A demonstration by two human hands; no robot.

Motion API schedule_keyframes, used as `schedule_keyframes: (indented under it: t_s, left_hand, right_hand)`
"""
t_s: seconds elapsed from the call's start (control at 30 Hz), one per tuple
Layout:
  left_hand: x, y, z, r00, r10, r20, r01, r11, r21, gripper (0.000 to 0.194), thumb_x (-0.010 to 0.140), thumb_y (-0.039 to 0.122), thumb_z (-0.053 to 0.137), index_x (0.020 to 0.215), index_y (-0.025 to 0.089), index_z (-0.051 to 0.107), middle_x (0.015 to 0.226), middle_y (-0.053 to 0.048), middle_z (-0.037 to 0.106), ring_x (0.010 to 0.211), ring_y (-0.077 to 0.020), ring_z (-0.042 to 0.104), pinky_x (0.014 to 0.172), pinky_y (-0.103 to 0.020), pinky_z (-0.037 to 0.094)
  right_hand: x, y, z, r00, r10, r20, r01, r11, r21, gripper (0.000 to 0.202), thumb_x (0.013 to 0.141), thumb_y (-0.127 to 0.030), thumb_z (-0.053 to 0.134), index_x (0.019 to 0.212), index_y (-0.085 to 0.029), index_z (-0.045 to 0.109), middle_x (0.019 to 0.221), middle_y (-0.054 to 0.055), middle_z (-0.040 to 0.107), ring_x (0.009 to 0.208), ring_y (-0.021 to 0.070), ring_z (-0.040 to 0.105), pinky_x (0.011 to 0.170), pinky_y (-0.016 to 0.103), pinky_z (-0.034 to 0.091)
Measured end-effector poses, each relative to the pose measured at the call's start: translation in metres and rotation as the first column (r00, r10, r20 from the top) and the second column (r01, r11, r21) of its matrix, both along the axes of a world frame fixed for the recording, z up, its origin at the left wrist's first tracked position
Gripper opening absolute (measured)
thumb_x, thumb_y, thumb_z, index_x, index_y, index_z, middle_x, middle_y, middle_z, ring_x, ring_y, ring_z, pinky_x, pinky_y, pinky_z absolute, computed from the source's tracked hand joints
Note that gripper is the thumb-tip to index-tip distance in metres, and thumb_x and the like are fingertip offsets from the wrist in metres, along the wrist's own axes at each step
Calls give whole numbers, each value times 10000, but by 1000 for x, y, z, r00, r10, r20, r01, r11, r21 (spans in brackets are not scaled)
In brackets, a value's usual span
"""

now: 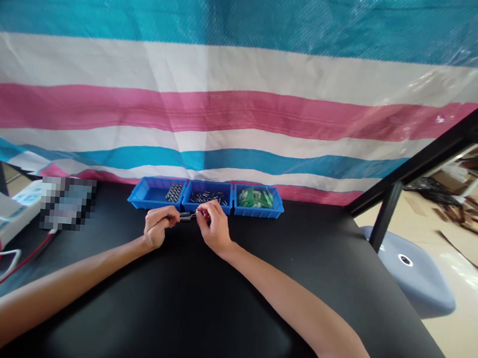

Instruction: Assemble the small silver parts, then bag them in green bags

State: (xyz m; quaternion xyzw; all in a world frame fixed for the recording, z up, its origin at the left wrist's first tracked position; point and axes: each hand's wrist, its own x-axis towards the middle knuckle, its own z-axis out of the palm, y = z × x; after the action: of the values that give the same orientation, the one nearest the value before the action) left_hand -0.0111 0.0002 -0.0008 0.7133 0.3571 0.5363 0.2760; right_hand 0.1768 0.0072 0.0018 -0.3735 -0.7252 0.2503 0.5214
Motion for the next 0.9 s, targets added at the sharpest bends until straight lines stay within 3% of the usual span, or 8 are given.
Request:
schedule_keyframes:
  t_s: [0.43, 0.6, 0.73, 0.9]
  left_hand:
    - [2, 0, -3, 996, 21, 90, -19, 1000, -19, 197, 696, 117, 421, 703, 174, 609, 540, 3, 456, 494, -131, 429, 507, -271, 339]
    - [1, -1, -5, 997, 22, 78, -22, 1000, -4, 232, 738, 114, 417, 771, 176, 638, 553, 2, 451, 499, -135, 428, 513, -280, 347]
    - [2, -1, -2, 997, 6, 83, -10, 999, 51, 278, 759, 102, 416, 852, 164, 670, 683, -29, 514, 553, -136, 467, 561, -296, 384]
    - [5, 2, -3, 990, 20, 141, -31, 997, 75, 188, 831, 163, 450, 866, 163, 634, 752, -28, 518, 532, -114, 447, 518, -275, 358]
  right_hand:
    - [1, -3, -1, 999, 39, -10, -40, 992, -116, 123, 904, -303, 546, 883, -202, 611, 714, 19, 668, 656, 170, 664, 675, 286, 519]
    - [0, -2, -3, 997, 69, -42, -73, 991, -111, 147, 918, -293, 549, 925, -193, 658, 780, 31, 701, 644, 159, 685, 654, 268, 535]
    - [0, -1, -2, 998, 54, -35, -57, 995, -77, 167, 919, -284, 556, 934, -188, 693, 813, 42, 716, 630, 154, 678, 647, 268, 540]
    - [-1, -1, -3, 997, 53, -57, -55, 997, -47, 209, 932, -306, 538, 957, -187, 708, 917, 59, 719, 609, 133, 659, 651, 267, 553]
